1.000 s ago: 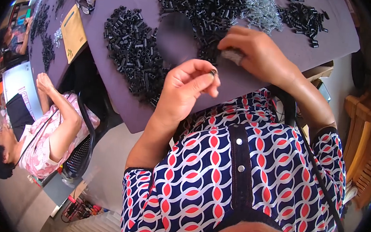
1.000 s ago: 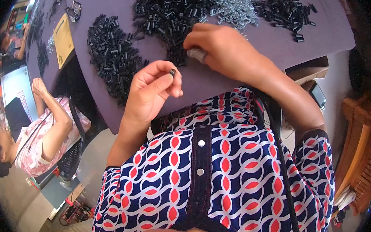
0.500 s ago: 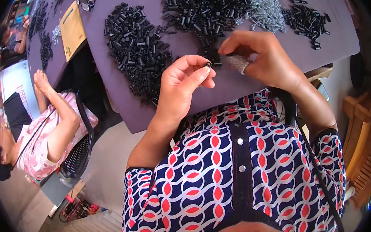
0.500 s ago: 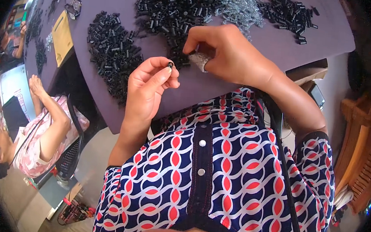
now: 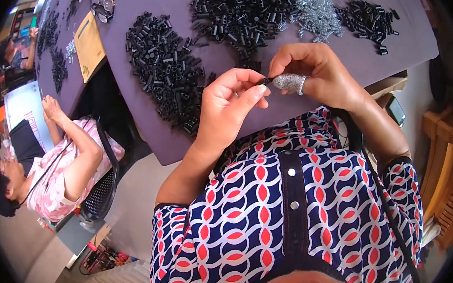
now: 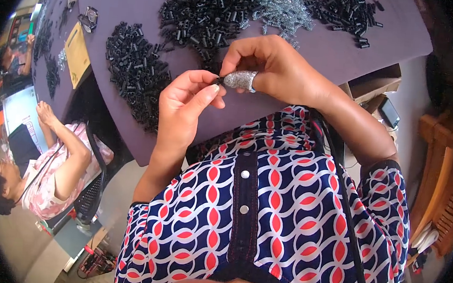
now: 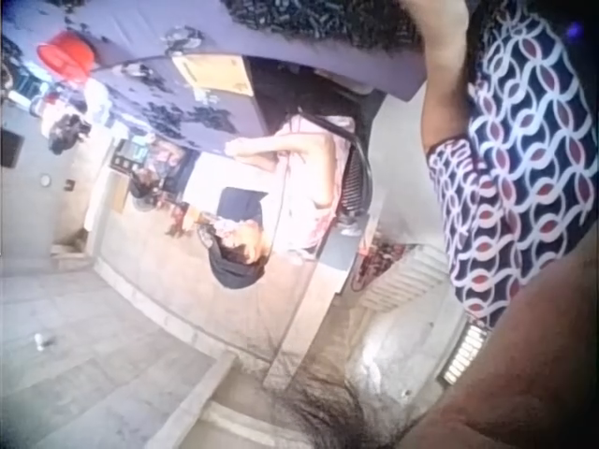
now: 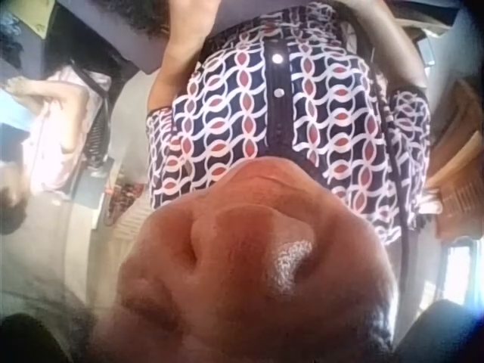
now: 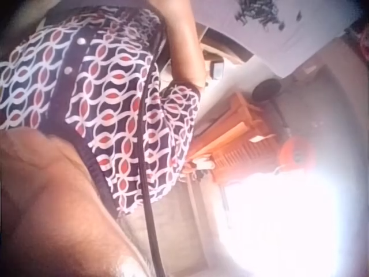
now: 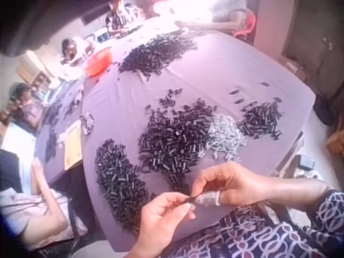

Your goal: Assembling small black plastic housings with silver metal terminals at a workbench.

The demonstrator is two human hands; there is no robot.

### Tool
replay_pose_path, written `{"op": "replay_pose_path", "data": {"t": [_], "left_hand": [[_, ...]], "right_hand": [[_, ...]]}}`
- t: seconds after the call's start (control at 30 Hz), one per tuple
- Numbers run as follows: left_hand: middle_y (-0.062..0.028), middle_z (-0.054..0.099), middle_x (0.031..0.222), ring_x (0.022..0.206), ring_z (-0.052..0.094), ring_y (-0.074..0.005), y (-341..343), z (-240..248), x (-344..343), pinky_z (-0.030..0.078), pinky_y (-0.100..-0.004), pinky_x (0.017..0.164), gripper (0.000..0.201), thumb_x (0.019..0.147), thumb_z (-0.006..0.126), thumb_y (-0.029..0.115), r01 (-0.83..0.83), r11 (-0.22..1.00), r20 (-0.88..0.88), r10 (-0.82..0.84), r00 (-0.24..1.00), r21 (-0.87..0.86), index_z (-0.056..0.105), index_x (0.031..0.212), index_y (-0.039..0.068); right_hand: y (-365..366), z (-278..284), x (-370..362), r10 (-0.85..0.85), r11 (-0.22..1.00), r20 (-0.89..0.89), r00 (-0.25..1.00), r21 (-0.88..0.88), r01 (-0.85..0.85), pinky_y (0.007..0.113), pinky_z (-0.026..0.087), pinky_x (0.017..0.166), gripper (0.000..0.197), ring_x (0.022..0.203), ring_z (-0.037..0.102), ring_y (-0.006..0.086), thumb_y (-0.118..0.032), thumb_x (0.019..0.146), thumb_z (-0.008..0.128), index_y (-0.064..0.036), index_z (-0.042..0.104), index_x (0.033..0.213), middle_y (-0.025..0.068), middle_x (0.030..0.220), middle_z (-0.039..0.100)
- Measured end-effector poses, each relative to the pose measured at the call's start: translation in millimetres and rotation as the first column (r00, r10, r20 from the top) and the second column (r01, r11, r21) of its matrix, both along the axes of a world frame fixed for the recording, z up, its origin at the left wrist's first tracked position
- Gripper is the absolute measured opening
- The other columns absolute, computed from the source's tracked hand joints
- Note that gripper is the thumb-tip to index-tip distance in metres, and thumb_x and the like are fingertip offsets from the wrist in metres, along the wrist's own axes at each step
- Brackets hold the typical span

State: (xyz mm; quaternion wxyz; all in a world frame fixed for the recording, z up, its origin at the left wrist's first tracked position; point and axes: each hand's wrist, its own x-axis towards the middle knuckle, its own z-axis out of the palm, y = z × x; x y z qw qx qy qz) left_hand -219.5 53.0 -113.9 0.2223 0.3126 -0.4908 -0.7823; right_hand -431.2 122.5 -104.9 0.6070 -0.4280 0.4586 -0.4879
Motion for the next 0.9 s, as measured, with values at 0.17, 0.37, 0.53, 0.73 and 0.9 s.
{"op": "replay_pose_path", "data": {"t": [0.17, 0.37, 0.53, 0.73, 0.9], "left_hand": [[-0.0086, 0.070, 0.093, 0.076, 0.065, -0.0117, 2, 3, -2, 0.053, -0.0242, 0.072, 0.017, 0.094, 0.065, 0.005, 0.027, 0.999, 0.056, -0.025, 0.998, -0.042, 0.063, 0.108, -0.005], [-0.0093, 0.071, 0.090, 0.071, 0.066, -0.0124, -7, 7, 0, 0.054, -0.0236, 0.069, 0.017, 0.093, 0.066, 0.007, 0.117, 0.991, 0.135, -0.125, 0.983, 0.069, 0.065, 0.106, -0.005], [-0.0118, 0.070, 0.089, 0.066, 0.065, -0.0148, -21, -2, 8, 0.054, -0.0266, 0.066, 0.018, 0.093, 0.066, 0.008, 0.249, 0.850, -0.021, -0.271, 0.962, 0.463, 0.066, 0.108, -0.002], [-0.0110, 0.071, 0.088, 0.068, 0.067, -0.0156, -11, -3, 2, 0.056, -0.0264, 0.065, 0.017, 0.094, 0.066, 0.010, 0.243, 0.805, -0.154, -0.190, 0.970, 0.541, 0.067, 0.107, -0.001], [-0.0097, 0.071, 0.092, 0.074, 0.068, -0.0159, -3, 6, -7, 0.055, -0.0262, 0.072, 0.018, 0.093, 0.067, 0.008, 0.018, 0.922, -0.042, -0.002, 0.999, 0.386, 0.065, 0.109, -0.001]], "right_hand": [[1, -3, 0, 0.037, 0.996, -0.042, 0.998, -0.081, -0.040, 0.027, 0.053, 0.080, 0.025, 0.086, 0.065, 0.0130, 0.017, 0.078, 0.059, 0.0044, 0.065, 0.098, 0.0039, 0.093, 0.066], [-1, 2, -4, -0.013, 0.906, -0.480, 0.877, -0.376, -0.192, 0.032, 0.052, 0.078, 0.038, 0.090, 0.066, 0.0274, 0.018, 0.062, 0.058, 0.0030, 0.063, 0.097, 0.0116, 0.095, 0.061], [-1, 21, -5, 0.068, 0.844, -0.587, 0.807, -0.397, -0.360, 0.038, 0.052, 0.075, 0.039, 0.088, 0.064, 0.0349, 0.016, 0.060, 0.059, 0.0018, 0.063, 0.097, 0.0134, 0.097, 0.060], [0, 22, -7, 0.047, 0.929, -0.571, 0.819, -0.277, -0.246, 0.034, 0.056, 0.078, 0.059, 0.093, 0.068, 0.0259, 0.016, 0.064, 0.061, -0.0039, 0.064, 0.120, 0.0126, 0.108, 0.065], [1, 17, -13, -0.030, 0.956, -0.511, 0.859, -0.265, -0.125, 0.034, 0.057, 0.081, 0.069, 0.096, 0.068, 0.0264, 0.005, 0.070, 0.073, -0.0076, 0.056, 0.136, 0.0117, 0.111, 0.064]]}}
